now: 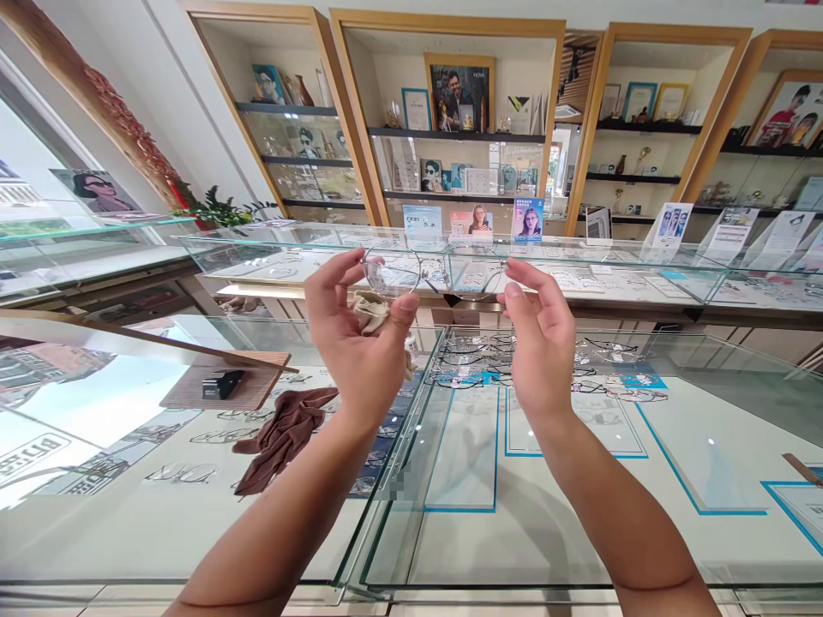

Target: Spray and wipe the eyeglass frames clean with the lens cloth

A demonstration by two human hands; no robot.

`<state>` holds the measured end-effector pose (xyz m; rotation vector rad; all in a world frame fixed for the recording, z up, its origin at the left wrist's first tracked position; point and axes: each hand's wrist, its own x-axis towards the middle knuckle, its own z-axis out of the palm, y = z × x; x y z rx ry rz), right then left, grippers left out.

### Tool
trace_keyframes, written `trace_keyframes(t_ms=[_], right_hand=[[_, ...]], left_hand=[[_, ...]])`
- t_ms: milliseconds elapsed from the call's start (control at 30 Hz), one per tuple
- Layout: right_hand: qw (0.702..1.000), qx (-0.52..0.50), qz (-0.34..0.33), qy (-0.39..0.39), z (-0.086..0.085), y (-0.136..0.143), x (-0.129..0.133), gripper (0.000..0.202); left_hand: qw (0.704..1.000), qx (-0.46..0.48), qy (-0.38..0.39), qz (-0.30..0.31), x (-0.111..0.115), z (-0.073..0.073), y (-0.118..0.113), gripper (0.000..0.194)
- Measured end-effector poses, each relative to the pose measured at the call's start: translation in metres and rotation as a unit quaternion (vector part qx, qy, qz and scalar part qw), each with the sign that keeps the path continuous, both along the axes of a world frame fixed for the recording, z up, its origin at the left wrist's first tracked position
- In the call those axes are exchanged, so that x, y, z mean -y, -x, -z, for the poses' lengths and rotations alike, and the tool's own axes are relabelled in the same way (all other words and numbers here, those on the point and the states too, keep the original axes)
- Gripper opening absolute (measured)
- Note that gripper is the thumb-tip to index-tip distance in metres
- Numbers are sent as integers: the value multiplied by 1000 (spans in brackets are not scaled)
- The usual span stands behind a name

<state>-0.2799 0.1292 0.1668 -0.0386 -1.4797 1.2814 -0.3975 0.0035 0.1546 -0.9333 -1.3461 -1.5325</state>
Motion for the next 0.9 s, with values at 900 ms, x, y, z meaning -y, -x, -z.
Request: trace_keyframes(t_ms=[900], right_hand=[[998, -33, 14, -55, 0, 4, -1, 24]], left_hand=[[994, -99, -27, 22, -12, 15, 26, 66]])
